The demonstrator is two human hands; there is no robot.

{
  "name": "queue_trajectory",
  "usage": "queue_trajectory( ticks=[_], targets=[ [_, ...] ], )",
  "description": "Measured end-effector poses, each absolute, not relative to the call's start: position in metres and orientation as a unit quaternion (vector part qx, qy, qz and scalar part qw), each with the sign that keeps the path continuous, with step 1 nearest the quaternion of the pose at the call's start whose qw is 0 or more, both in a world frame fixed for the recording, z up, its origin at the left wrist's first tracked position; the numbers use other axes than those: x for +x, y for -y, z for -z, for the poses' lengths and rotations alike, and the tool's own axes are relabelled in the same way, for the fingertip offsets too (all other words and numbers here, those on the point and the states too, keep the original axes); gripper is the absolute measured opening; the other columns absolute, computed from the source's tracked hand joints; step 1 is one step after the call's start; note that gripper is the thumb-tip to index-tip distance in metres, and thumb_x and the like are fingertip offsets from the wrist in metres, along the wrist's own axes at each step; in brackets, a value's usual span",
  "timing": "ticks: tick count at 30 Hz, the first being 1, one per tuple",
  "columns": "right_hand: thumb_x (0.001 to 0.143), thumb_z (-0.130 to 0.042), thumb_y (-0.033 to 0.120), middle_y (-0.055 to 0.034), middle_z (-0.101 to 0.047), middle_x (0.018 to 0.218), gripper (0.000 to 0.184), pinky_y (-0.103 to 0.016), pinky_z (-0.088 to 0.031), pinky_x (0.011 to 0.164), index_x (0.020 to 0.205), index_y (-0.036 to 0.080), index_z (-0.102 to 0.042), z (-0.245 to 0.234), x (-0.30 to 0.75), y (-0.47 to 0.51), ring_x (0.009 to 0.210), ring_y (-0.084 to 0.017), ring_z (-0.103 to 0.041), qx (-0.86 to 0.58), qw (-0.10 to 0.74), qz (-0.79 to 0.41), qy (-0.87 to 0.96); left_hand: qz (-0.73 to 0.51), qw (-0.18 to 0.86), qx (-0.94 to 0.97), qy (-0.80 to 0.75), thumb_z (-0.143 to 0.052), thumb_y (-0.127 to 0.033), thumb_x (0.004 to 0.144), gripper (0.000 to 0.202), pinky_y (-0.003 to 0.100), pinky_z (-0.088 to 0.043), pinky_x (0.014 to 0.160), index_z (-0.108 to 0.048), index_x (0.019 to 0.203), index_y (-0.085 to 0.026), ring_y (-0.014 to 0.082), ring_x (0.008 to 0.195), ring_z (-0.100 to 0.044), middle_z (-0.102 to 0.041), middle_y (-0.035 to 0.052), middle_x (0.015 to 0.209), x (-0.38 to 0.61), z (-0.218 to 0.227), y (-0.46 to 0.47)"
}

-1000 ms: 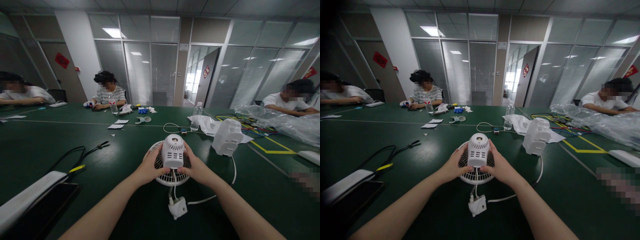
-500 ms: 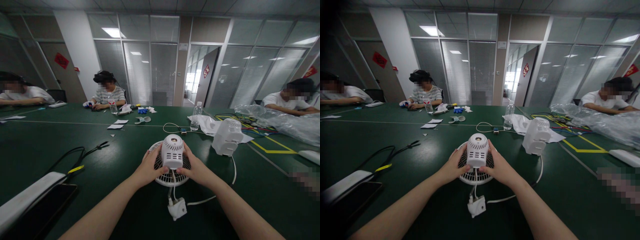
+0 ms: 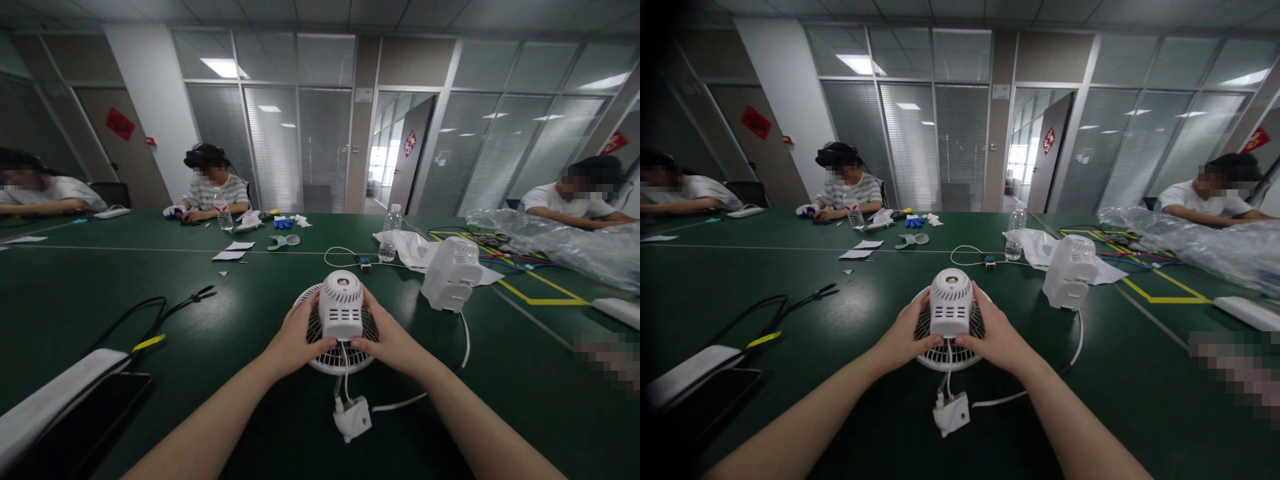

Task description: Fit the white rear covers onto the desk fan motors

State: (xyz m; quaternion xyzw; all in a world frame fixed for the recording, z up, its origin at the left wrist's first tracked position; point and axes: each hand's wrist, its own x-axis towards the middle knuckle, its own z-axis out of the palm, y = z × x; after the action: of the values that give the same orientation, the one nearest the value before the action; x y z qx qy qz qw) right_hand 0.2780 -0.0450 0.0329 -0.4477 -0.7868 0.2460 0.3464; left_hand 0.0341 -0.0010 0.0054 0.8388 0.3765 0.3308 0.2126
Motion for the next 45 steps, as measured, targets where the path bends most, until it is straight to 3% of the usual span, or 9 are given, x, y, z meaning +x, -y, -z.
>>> queue_trajectory(
  ticks=[9, 15, 20, 26, 30, 37, 45],
  targets=[
    [0.076, -0.076, 0.040, -0.0135, -0.038, 0.152, 0.106, -0.054, -0.028, 0.115, 0.154, 0.027, -0.006, -0.037, 0.280, 0.047, 0.140, -0.030, -0.037, -0.459, 0.354, -0.284, 0.764, -0.329, 0.223, 0.833, -0.384, -0.071, -0.055, 0.075, 0.100, 0.058, -0.027, 0.113, -0.016, 0.151, -0.021, 0.0373, 0.138, -0.037, -0.037, 0.0173, 0.151, 0.033, -0.009, 0.003],
    [0.070, -0.080, 0.047, -0.0133, -0.034, 0.155, 0.109, -0.060, -0.021, 0.116, 0.153, 0.026, -0.013, -0.038, 0.283, 0.046, 0.142, -0.035, -0.032, -0.444, 0.353, -0.252, 0.784, -0.308, 0.187, 0.852, -0.379, -0.068, -0.056, 0.076, 0.099, 0.058, -0.026, 0.114, -0.016, 0.152, -0.021, 0.0375, 0.139, -0.034, -0.033, 0.0148, 0.154, 0.031, -0.005, 0.002],
    [0.074, -0.075, 0.051, -0.0131, -0.033, 0.155, 0.105, -0.058, -0.022, 0.117, 0.153, 0.025, -0.010, -0.036, 0.279, 0.047, 0.143, -0.034, -0.031, -0.434, 0.366, -0.261, 0.781, -0.304, 0.178, 0.854, -0.383, -0.067, -0.056, 0.077, 0.095, 0.058, -0.025, 0.114, -0.020, 0.151, -0.020, 0.0372, 0.139, -0.034, -0.035, 0.0140, 0.154, 0.031, -0.003, 0.004],
    [0.077, -0.076, 0.041, -0.0125, -0.040, 0.152, 0.105, -0.052, -0.029, 0.116, 0.152, 0.027, -0.004, -0.039, 0.275, 0.049, 0.140, -0.029, -0.038, -0.425, 0.367, -0.315, 0.765, -0.297, 0.199, 0.850, -0.387, -0.070, -0.053, 0.076, 0.094, 0.058, -0.018, 0.117, -0.022, 0.150, -0.020, 0.0356, 0.141, -0.033, -0.037, 0.0134, 0.153, 0.033, -0.011, 0.007],
    [0.075, -0.078, 0.034, -0.0132, -0.045, 0.147, 0.106, -0.053, -0.032, 0.113, 0.152, 0.027, -0.005, -0.040, 0.277, 0.049, 0.136, -0.030, -0.044, -0.442, 0.359, -0.326, 0.755, -0.304, 0.230, 0.837, -0.393, -0.073, -0.050, 0.073, 0.095, 0.059, -0.021, 0.117, -0.025, 0.150, -0.020, 0.0360, 0.140, -0.035, -0.040, 0.0136, 0.151, 0.033, -0.014, 0.007],
    [0.076, -0.076, 0.033, -0.0132, -0.046, 0.147, 0.107, -0.054, -0.034, 0.112, 0.152, 0.028, 0.000, -0.038, 0.278, 0.047, 0.134, -0.031, -0.047, -0.449, 0.350, -0.354, 0.742, -0.360, 0.283, 0.798, -0.391, -0.078, -0.042, 0.065, 0.094, 0.063, -0.028, 0.112, -0.034, 0.147, -0.027, 0.0399, 0.136, -0.039, -0.048, 0.0125, 0.145, 0.037, -0.013, 0.004],
    [0.075, -0.077, 0.033, -0.0137, -0.048, 0.145, 0.103, -0.054, -0.033, 0.112, 0.150, 0.026, -0.007, -0.042, 0.277, 0.047, 0.134, -0.031, -0.046, -0.448, 0.352, -0.350, 0.744, -0.355, 0.304, 0.789, -0.398, -0.079, -0.042, 0.063, 0.096, 0.062, -0.028, 0.112, -0.034, 0.147, -0.027, 0.0392, 0.137, -0.038, -0.045, 0.0122, 0.147, 0.036, -0.011, 0.004]
  ],
)
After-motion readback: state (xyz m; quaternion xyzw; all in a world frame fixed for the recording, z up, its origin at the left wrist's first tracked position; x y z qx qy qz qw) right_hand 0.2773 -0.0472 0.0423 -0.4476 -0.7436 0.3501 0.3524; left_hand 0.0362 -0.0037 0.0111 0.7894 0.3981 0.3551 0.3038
